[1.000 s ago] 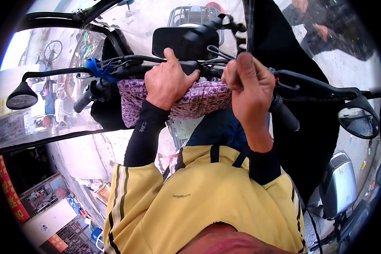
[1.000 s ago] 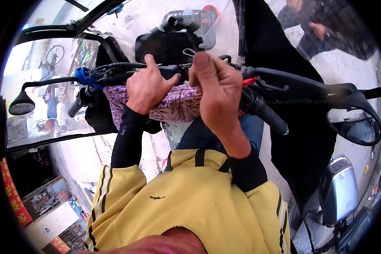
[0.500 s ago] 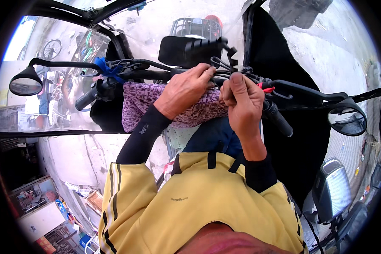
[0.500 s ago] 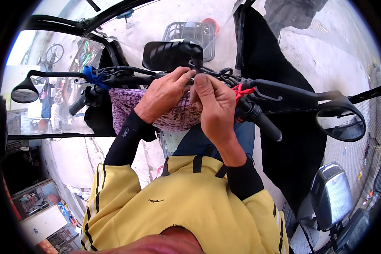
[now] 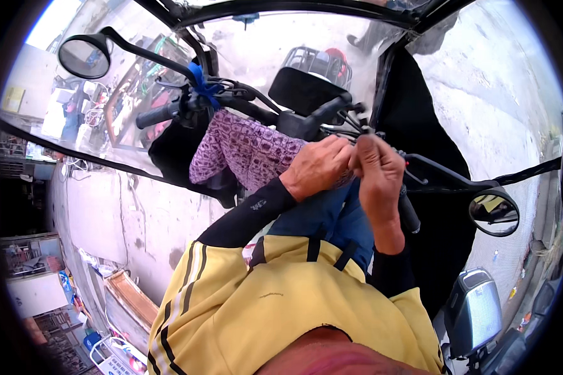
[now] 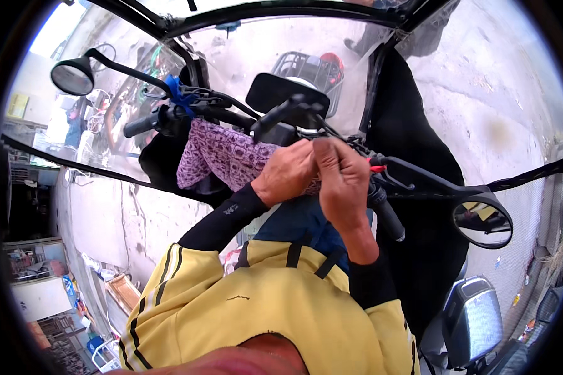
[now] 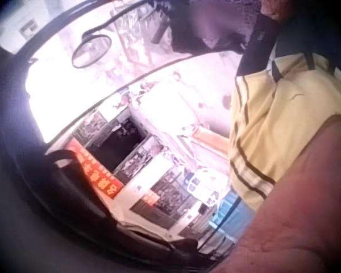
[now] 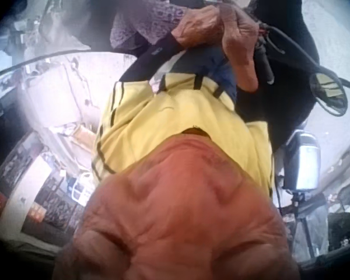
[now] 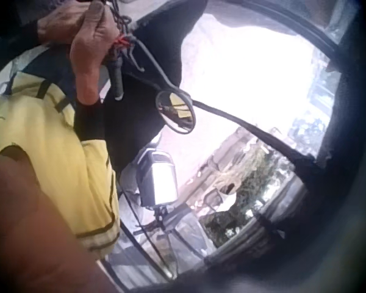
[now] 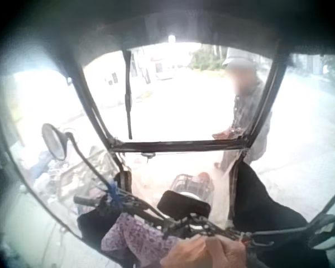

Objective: The person sits on a motorcycle and repeatedly manipulates the handlebar controls and wiring, removing a cloth and red ties, then adjusting cables and levers. The person remains seated throughout, handling the handlebar assembly and associated components.

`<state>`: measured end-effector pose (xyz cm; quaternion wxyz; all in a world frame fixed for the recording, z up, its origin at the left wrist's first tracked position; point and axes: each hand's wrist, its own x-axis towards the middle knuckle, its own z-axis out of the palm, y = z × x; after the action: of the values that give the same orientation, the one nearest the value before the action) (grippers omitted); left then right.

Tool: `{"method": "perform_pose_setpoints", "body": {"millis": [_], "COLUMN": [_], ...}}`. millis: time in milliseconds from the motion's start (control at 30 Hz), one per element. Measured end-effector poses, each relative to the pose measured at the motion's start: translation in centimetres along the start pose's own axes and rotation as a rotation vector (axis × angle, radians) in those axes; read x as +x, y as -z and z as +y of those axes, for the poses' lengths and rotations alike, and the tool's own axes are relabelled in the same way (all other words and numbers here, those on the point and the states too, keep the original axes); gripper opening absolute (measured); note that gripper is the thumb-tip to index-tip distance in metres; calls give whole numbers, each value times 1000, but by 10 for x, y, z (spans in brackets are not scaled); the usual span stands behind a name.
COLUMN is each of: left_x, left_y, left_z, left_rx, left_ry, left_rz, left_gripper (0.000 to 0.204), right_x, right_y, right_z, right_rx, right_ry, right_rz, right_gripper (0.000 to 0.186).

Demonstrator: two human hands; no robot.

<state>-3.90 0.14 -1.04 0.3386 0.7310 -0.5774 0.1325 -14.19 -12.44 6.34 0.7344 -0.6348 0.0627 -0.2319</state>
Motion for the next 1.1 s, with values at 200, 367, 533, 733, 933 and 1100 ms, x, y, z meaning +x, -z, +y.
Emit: {"method": "perform_pose_setpoints", "body": {"millis": [200, 367, 533, 733, 933, 1100], "left_x": [18, 38, 47, 46, 46, 46], "left_y": [28, 57, 33, 10, 1, -5], "left_z": [-21, -53, -99, -103, -98, -106], "left_rx": [-121, 68, 64, 39, 91, -7], "left_ry": [195, 325, 125, 89, 54, 27], "left_rz": [-116, -174, -351, -308, -250, -225], "left_gripper": [35, 38, 48, 39, 22, 30], "right_x": [16, 8, 15, 24, 31, 34], "right_y": [24, 25, 30, 14, 7, 3], "right_z": [14, 19, 25, 43, 64, 58], "right_rx": [-185, -674, -1090, -1356, -1488, -1581], "right_ry": [9, 357, 443, 623, 636, 496], "right_rz": [-44, 37, -148, -124, -10, -59], "right_gripper": [26, 9, 12, 10, 14, 13]}}
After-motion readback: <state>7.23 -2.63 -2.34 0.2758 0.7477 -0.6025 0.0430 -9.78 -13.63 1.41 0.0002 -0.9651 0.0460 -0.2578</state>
